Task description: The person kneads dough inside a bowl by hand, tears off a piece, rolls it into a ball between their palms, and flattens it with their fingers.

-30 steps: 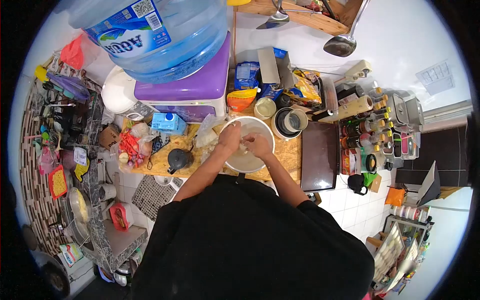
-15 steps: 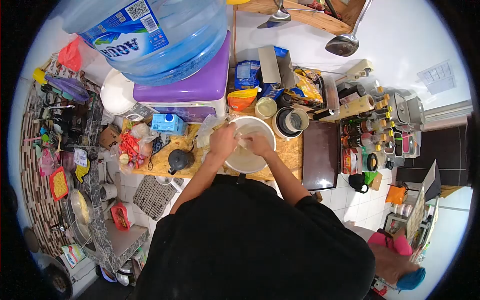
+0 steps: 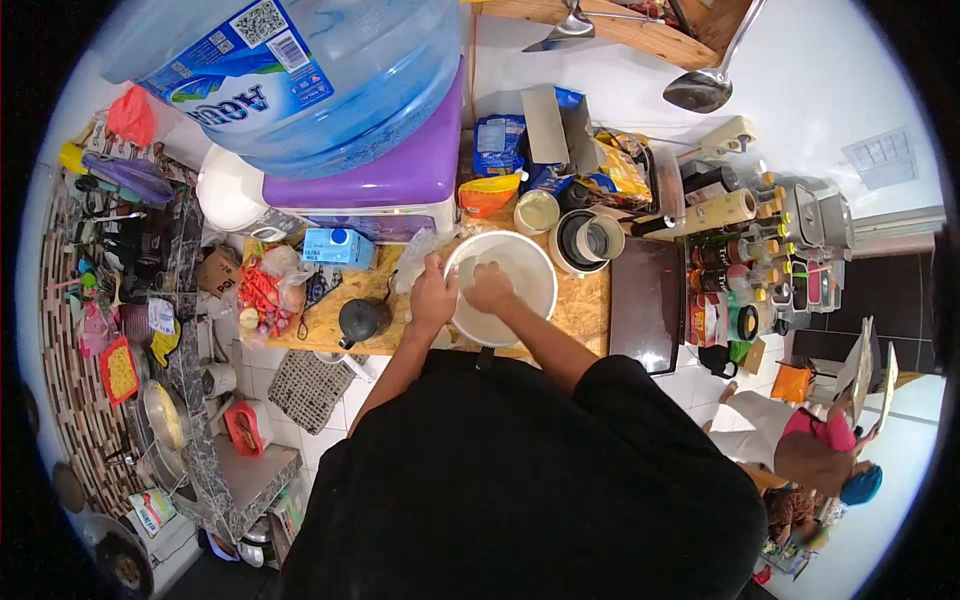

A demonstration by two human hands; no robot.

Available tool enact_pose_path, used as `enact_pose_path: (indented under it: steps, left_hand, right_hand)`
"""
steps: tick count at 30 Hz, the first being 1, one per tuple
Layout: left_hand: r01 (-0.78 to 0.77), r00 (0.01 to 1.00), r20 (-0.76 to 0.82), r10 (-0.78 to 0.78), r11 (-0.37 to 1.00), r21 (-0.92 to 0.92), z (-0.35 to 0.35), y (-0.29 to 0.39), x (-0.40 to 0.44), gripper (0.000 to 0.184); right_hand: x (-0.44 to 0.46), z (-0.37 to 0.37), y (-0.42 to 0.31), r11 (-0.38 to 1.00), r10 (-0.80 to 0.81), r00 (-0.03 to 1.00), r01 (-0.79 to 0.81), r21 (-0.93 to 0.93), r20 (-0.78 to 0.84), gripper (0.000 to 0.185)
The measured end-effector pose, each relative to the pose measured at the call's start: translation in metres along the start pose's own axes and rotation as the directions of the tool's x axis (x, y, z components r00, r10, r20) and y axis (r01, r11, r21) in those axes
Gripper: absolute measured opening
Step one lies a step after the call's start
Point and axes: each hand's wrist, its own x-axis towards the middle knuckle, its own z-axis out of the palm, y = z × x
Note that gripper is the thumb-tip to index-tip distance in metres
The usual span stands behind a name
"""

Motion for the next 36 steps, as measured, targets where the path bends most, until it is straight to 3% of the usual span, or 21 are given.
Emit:
enact_pose_path:
  steps: [1, 3, 7, 9, 10, 11, 12, 16, 18, 22, 24, 25, 27, 28, 30, 31, 33, 36]
  left_hand:
    - [0.000, 1.000, 0.004, 0.000, 1.000, 0.002, -0.002, 0.001, -0.001, 0.036]
    - [0.049, 0.998, 0.048, -0.049, 0.999, 0.017, -0.006, 0.005, 0.000, 0.035]
    - [0.075, 0.995, 0.068, -0.078, 0.996, 0.053, -0.004, 0.001, 0.002, 0.030]
    - [0.060, 0.995, 0.072, -0.064, 0.996, 0.067, -0.003, -0.001, 0.002, 0.028]
    - [0.060, 0.995, 0.076, -0.065, 0.996, 0.069, -0.001, -0.004, 0.001, 0.028]
    - [0.053, 0.996, 0.068, -0.055, 0.998, 0.042, 0.002, -0.008, 0.000, 0.028]
    - [0.044, 0.997, 0.055, -0.044, 0.999, 0.014, 0.002, -0.007, 0.002, 0.027]
    - [0.065, 0.993, 0.094, -0.069, 0.997, 0.046, 0.000, -0.007, 0.001, 0.025]
    - [-0.058, 0.992, 0.115, 0.056, 0.998, 0.017, 0.000, -0.013, 0.007, 0.022]
    - [-0.080, 0.991, 0.107, 0.084, 0.996, -0.035, -0.003, -0.010, 0.006, 0.019]
    - [-0.062, 0.994, 0.093, 0.061, 0.998, 0.011, -0.001, -0.010, 0.006, 0.018]
    - [-0.065, 0.994, 0.093, 0.064, 0.998, 0.016, -0.002, -0.009, 0.004, 0.018]
    - [-0.005, 0.993, 0.116, -0.002, 0.998, 0.058, -0.004, -0.004, 0.005, 0.019]
    - [-0.012, 0.993, 0.115, 0.005, 0.998, 0.058, -0.006, -0.002, 0.005, 0.019]
    - [0.003, 0.990, 0.140, -0.009, 0.999, 0.043, -0.007, -0.001, 0.004, 0.021]
    - [0.001, 0.990, 0.144, -0.007, 0.999, 0.044, -0.005, -0.002, 0.001, 0.021]
    - [-0.057, 0.995, 0.079, 0.053, 0.997, 0.047, -0.001, -0.007, 0.004, 0.023]
    - [-0.071, 0.995, 0.077, 0.066, 0.995, 0.064, 0.001, -0.011, 0.005, 0.025]
  right_hand:
    - [-0.003, -0.015, -0.004, 1.000, 0.003, 1.000, -0.003, 0.003, 0.001, 0.033]
    - [-0.008, -0.051, 0.002, 0.961, -0.070, 0.996, 0.052, 0.272, 0.057, 0.034]
    - [-0.011, -0.038, 0.014, 0.968, -0.110, 0.990, 0.127, 0.216, -0.089, 0.032]
    - [-0.013, -0.041, 0.008, 0.964, -0.026, 0.997, 0.005, 0.264, 0.077, 0.032]
    - [-0.012, -0.035, 0.007, 0.964, -0.023, 0.997, 0.001, 0.267, 0.079, 0.032]
    - [-0.009, -0.027, 0.005, 0.809, 0.126, 0.934, -0.292, 0.510, 0.335, 0.033]
    - [-0.005, -0.022, 0.004, 0.538, 0.169, 0.787, -0.578, 0.613, 0.593, 0.034]
    - [0.006, -0.009, 0.002, 0.562, 0.177, 0.778, -0.583, 0.587, 0.603, 0.041]
    - [0.013, -0.005, 0.002, 0.678, 0.172, 0.863, -0.454, 0.579, 0.475, 0.042]
    - [0.021, 0.001, -0.001, 0.812, 0.187, 0.895, -0.373, 0.449, 0.406, 0.042]
    - [0.013, 0.005, -0.010, 0.976, 0.152, 0.988, -0.149, 0.157, -0.004, 0.046]
    - [0.007, -0.003, -0.016, 0.975, 0.152, 0.988, -0.149, 0.162, -0.006, 0.046]
    - [-0.005, -0.019, -0.023, 0.986, -0.075, 0.997, 0.070, -0.153, -0.026, 0.038]
    - [-0.003, -0.004, -0.017, 0.986, -0.074, 0.997, 0.068, -0.154, -0.033, 0.038]
    - [-0.004, 0.015, -0.009, 0.932, -0.304, 0.909, 0.220, -0.290, -0.286, 0.018]
    - [-0.010, 0.015, -0.011, 0.933, -0.299, 0.910, 0.216, -0.287, -0.288, 0.018]
    - [-0.010, 0.007, -0.015, 0.942, -0.234, 0.972, 0.220, -0.252, -0.027, 0.018]
    - [-0.022, 0.026, -0.010, 0.964, -0.251, 0.961, 0.237, -0.119, -0.118, 0.020]
